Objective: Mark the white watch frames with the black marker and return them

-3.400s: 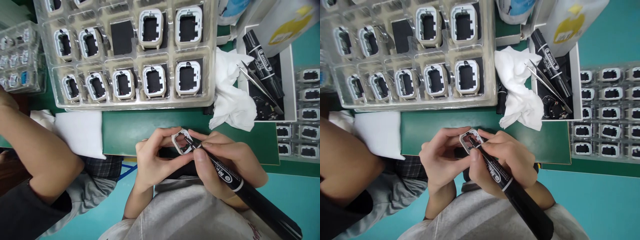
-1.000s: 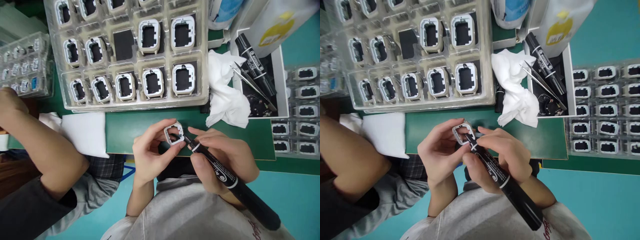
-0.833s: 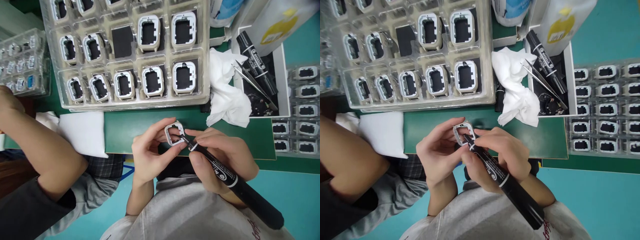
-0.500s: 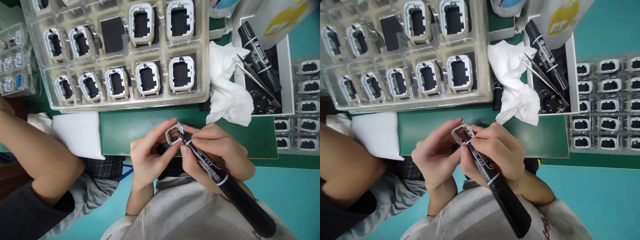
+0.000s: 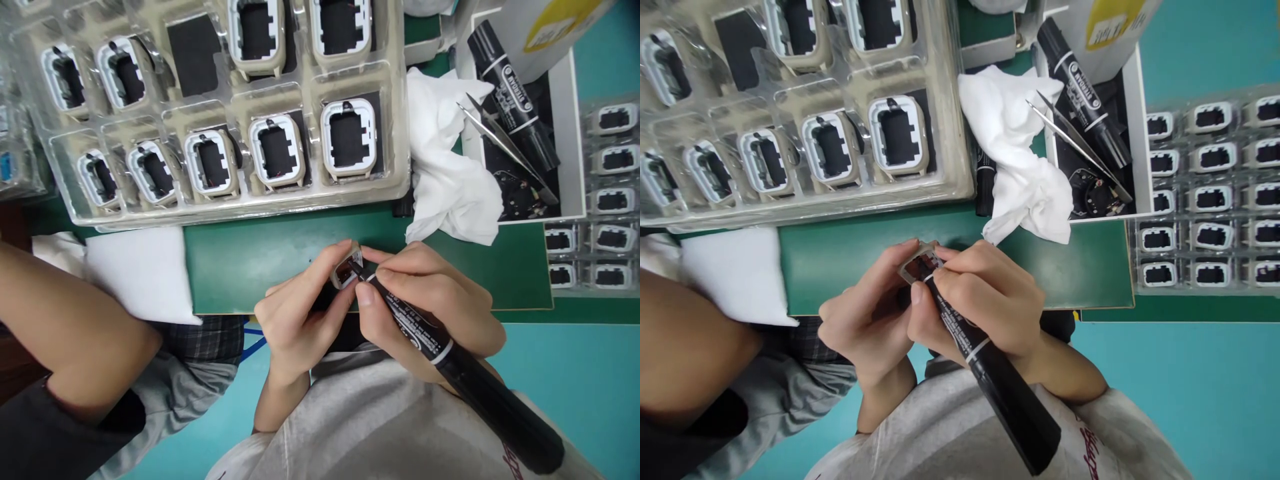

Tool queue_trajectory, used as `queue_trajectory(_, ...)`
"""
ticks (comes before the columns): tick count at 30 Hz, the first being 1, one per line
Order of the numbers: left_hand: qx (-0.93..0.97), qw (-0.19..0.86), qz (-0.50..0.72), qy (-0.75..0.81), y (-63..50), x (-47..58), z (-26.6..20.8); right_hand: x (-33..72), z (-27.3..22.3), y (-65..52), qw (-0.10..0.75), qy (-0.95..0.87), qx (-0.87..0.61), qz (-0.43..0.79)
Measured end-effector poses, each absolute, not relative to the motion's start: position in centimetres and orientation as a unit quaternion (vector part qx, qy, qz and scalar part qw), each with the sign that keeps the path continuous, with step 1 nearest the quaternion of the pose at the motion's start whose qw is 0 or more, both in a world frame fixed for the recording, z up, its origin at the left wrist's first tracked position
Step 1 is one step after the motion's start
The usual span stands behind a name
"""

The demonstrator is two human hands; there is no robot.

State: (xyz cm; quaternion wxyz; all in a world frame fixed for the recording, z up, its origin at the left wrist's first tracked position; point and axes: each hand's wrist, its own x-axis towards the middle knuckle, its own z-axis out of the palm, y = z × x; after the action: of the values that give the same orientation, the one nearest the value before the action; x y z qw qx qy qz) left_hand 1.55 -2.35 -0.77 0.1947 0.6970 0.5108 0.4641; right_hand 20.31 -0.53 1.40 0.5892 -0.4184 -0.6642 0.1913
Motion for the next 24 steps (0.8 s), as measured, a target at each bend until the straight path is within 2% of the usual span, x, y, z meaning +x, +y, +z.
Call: queue_trajectory(24, 0.676, 0.202, 0.463, 0.537, -2.55, 1.71, -0.66, 20.53, 1.05, -0.22, 0.594, -0.665, -0.406, 0.200)
